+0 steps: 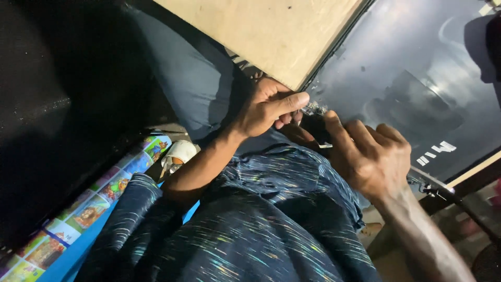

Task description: The person uses a knife to scrape and pry at the edge of a black electronic device, then uses a red toothbrush to clean the area. They continue to scrape and clean the device's edge with the knife and toothbrush.

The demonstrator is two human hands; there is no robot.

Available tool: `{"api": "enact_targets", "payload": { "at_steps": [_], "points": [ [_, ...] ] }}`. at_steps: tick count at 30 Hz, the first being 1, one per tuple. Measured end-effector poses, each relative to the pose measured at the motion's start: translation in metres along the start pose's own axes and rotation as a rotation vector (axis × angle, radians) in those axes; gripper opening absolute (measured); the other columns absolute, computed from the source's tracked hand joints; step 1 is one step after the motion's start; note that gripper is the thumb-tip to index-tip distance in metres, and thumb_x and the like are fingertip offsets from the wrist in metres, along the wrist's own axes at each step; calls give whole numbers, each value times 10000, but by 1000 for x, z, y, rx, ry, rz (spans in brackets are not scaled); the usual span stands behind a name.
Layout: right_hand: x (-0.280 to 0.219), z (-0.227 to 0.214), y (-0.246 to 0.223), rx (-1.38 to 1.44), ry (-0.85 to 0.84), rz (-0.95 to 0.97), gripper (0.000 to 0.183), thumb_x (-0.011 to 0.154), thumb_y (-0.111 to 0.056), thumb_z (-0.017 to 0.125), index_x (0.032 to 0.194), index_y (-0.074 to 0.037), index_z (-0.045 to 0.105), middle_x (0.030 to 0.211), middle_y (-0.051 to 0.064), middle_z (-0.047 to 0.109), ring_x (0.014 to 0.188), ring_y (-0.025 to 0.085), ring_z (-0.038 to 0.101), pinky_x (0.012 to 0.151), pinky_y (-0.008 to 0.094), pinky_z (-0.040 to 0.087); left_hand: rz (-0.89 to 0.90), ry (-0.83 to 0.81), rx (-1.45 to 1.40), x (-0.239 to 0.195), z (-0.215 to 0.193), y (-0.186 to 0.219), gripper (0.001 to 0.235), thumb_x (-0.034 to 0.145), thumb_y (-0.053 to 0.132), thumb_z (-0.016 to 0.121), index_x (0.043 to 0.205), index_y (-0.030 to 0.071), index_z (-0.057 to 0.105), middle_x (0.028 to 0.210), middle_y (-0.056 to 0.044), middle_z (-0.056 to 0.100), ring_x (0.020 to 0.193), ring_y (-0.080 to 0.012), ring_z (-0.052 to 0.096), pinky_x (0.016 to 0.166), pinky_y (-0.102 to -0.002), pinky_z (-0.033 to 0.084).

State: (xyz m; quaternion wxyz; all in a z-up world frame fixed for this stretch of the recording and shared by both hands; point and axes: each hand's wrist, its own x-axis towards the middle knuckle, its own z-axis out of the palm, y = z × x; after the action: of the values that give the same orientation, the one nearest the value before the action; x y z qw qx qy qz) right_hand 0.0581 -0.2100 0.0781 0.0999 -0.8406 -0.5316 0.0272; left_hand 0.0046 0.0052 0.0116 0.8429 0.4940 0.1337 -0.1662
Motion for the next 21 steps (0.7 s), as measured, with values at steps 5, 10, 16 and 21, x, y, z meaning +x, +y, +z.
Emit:
{"api": "enact_targets", "payload": {
  "at_steps": [5,10,16,21],
  "points": [
    [-2,-2,-14,155,110,215,162,1017,32,604,1125,-66,676,723,49,566,498,180,399,486,315,318,12,8,27,0,2,-2,319,921,272,599,654,96,596,611,-53,632,443,-51,480,383,-159,356],
    [18,-10,-24,189,46,371,138,1031,-26,637,1096,-128,704,730,25,586,478,169,443,437,312,370,10,3,60,-1,3,1,312,908,253,595,672,50,619,625,-72,649,461,-66,488,397,-180,365],
    [34,-19,-27,150,-62,400,123,1028,-111,631,1099,-143,726,741,24,612,435,200,478,369,333,350,50,-41,30,0,0,-3,311,919,217,578,684,21,636,632,-74,657,448,-69,461,402,-184,347],
    [27,-13,-11,36,-145,274,233,972,-121,584,1173,-146,700,825,-12,675,425,144,479,343,287,354,42,-20,29,1,-1,-8,311,906,245,593,682,31,629,605,-64,637,421,-80,481,385,-190,367]
  ]
}}
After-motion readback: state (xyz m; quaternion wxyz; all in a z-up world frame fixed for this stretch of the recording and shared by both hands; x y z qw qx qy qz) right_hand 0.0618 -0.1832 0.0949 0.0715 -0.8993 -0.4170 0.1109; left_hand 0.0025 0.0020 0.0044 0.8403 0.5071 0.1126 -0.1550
